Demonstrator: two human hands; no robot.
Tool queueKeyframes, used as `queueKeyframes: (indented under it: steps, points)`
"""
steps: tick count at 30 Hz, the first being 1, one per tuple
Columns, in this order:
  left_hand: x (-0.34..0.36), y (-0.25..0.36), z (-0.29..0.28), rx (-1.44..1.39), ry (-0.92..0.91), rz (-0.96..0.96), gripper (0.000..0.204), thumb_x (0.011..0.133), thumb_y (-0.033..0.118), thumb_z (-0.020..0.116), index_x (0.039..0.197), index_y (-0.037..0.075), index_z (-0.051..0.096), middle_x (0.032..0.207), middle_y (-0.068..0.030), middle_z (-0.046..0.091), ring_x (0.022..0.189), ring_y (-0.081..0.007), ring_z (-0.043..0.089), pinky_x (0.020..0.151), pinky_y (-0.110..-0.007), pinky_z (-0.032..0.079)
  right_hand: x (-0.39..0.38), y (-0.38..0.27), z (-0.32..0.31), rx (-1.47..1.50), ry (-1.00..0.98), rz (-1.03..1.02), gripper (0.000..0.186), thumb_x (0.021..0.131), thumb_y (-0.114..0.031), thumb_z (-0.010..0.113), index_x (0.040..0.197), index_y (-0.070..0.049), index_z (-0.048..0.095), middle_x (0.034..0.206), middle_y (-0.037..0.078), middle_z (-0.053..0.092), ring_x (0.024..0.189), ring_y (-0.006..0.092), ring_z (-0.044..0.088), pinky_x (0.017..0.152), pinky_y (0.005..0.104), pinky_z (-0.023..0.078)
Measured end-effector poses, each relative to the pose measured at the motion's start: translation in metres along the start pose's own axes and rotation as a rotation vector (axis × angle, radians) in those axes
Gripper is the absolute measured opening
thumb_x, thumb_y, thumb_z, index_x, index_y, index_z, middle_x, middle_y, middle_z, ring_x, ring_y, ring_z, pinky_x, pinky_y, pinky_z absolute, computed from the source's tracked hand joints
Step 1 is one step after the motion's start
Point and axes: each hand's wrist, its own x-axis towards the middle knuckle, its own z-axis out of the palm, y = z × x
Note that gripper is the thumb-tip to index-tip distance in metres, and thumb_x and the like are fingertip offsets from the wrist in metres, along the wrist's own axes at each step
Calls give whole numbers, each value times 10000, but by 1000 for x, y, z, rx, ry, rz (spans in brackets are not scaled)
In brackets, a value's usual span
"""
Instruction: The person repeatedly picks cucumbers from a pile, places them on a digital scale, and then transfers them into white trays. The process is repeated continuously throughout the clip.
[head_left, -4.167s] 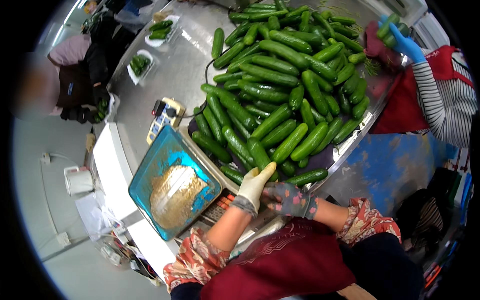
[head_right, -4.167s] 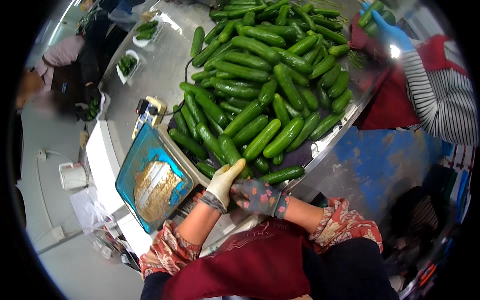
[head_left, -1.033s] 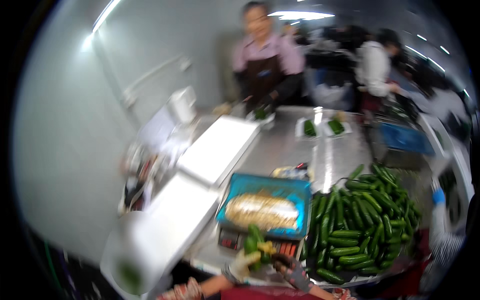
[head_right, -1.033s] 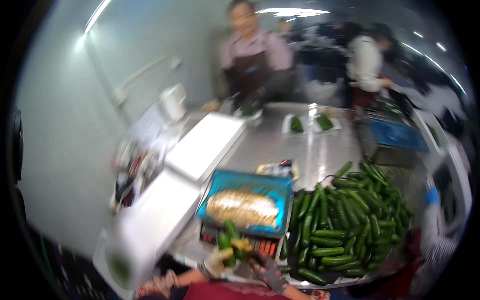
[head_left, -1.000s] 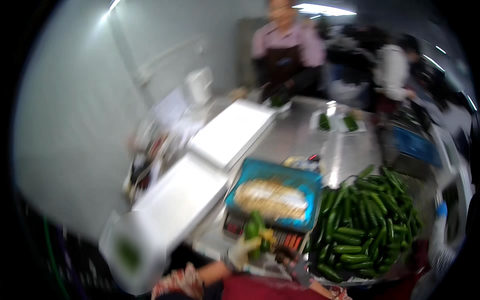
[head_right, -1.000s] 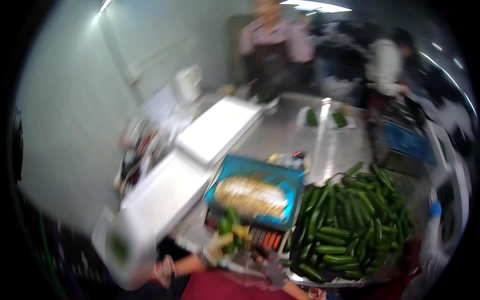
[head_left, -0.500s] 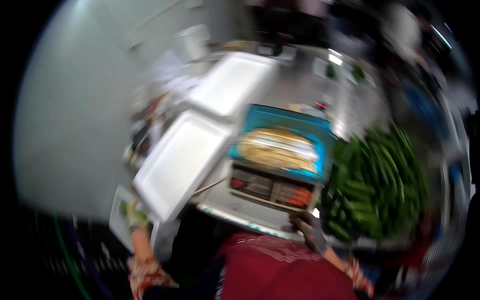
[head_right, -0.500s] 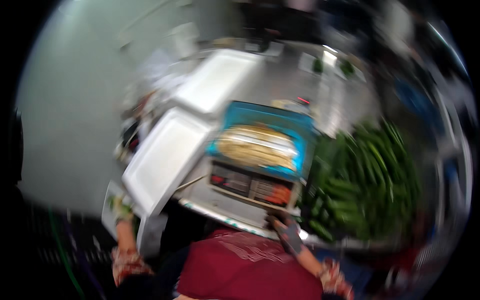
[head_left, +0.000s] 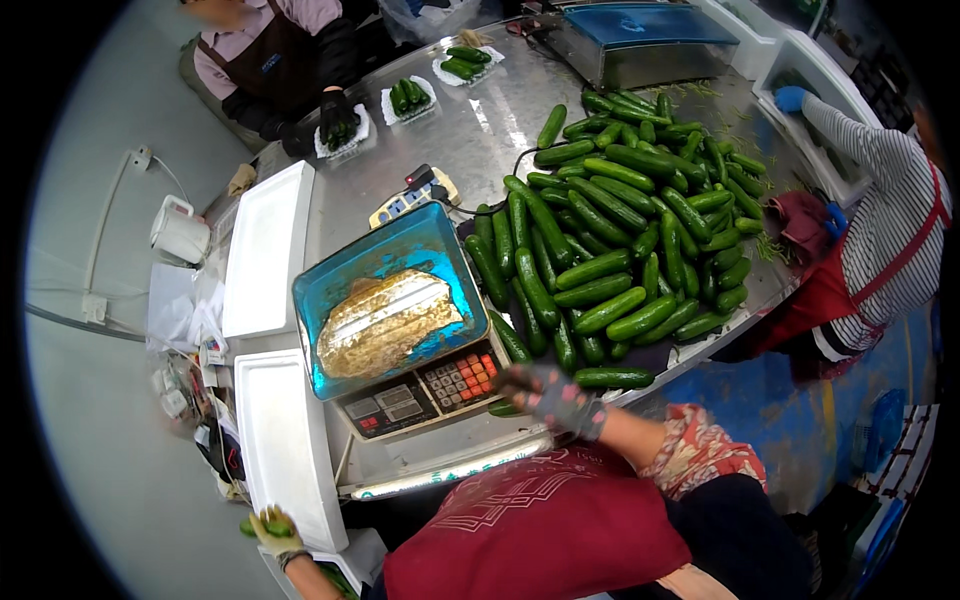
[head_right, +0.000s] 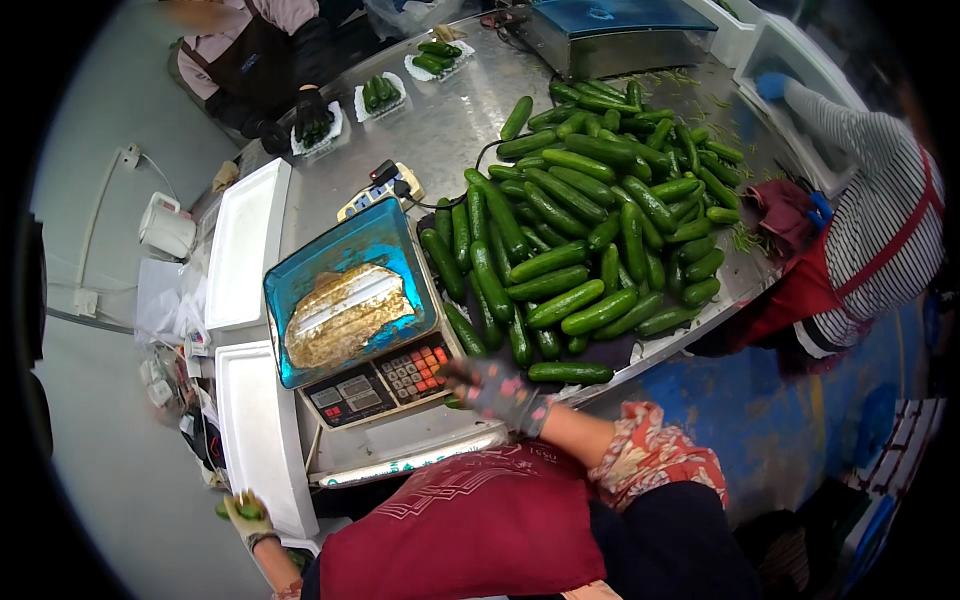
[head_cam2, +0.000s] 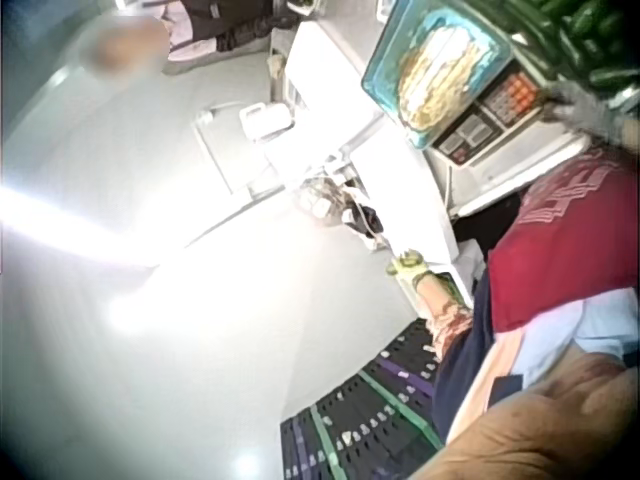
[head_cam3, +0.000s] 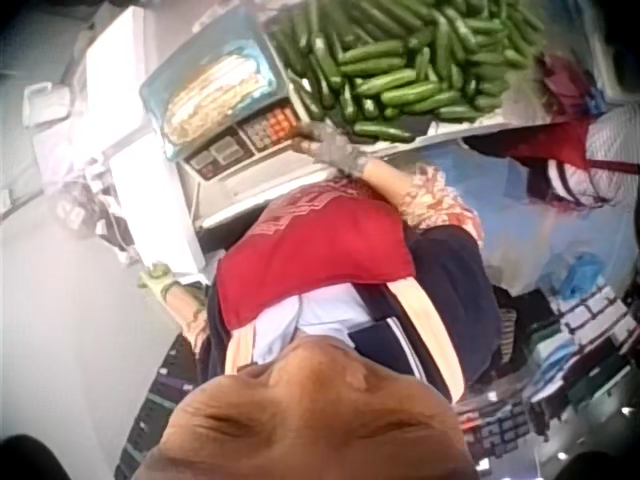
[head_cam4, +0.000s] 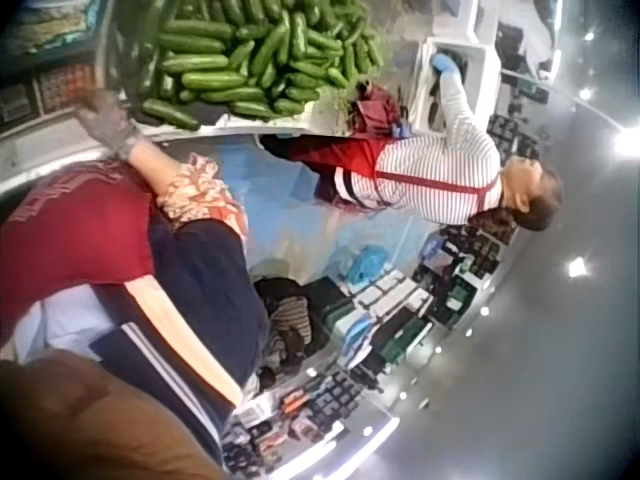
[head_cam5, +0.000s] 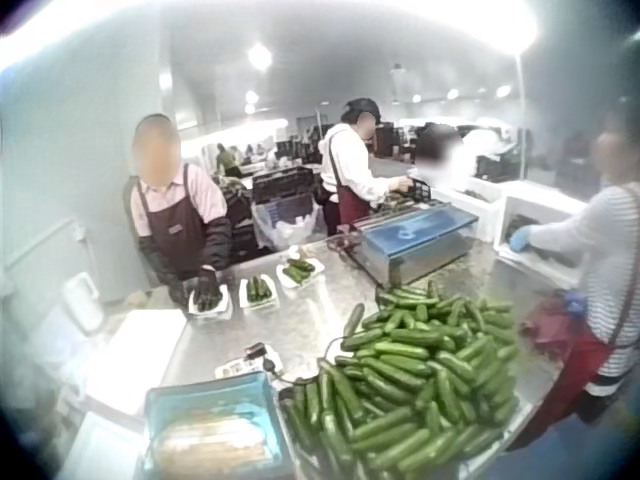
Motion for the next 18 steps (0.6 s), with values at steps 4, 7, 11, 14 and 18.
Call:
queueKeyframes:
  steps: [4, 7, 11, 14, 18]
  points:
    - [-67, -25, 103, 28, -390, -69, 307, 846, 390, 607, 946, 101, 573, 1022, -73, 626, 916, -196, 596, 674, -295, 491, 64, -56, -78, -888, 236, -39, 275, 792, -182, 570, 1037, -64, 535, 913, 168, 597, 772, 349, 595, 647, 413, 503]
    - [-120, -51, 170, 100, -618, -125, 318, 878, 347, 571, 995, 51, 585, 1103, -103, 595, 961, -220, 588, 758, -321, 485, 114, -61, -115, -1520, 479, -38, 465, 804, -262, 559, 1214, -62, 466, 975, 193, 561, 857, 335, 585, 711, 434, 487]
    - [-179, -82, 240, 189, -892, -187, 327, 846, 323, 610, 964, 19, 590, 1137, -165, 568, 983, -270, 593, 823, -368, 495, 146, -48, -137, -1461, 327, 348, 631, 797, -299, 585, 1339, -54, 372, 1127, 212, 552, 979, 311, 587, 808, 400, 486]
    - [-211, -98, 277, 178, -1122, -271, 314, 815, 243, 639, 969, -21, 571, 1133, -220, 549, 998, -314, 590, 825, -406, 501, 133, -50, -157, -811, 398, 259, 650, 789, -317, 605, 1329, -35, 380, 1166, 191, 548, 994, 282, 585, 842, 379, 473]
    - [-245, -121, 308, -57, -1308, -667, 707, 793, 268, 620, 1365, 10, 294, 1343, -228, 384, 1253, -378, 374, 1018, -496, 333, 80, -98, -82, -274, 181, 145, 647, 793, -248, 643, 1324, -4, 367, 1162, 167, 545, 995, 225, 572, 885, 330, 448]
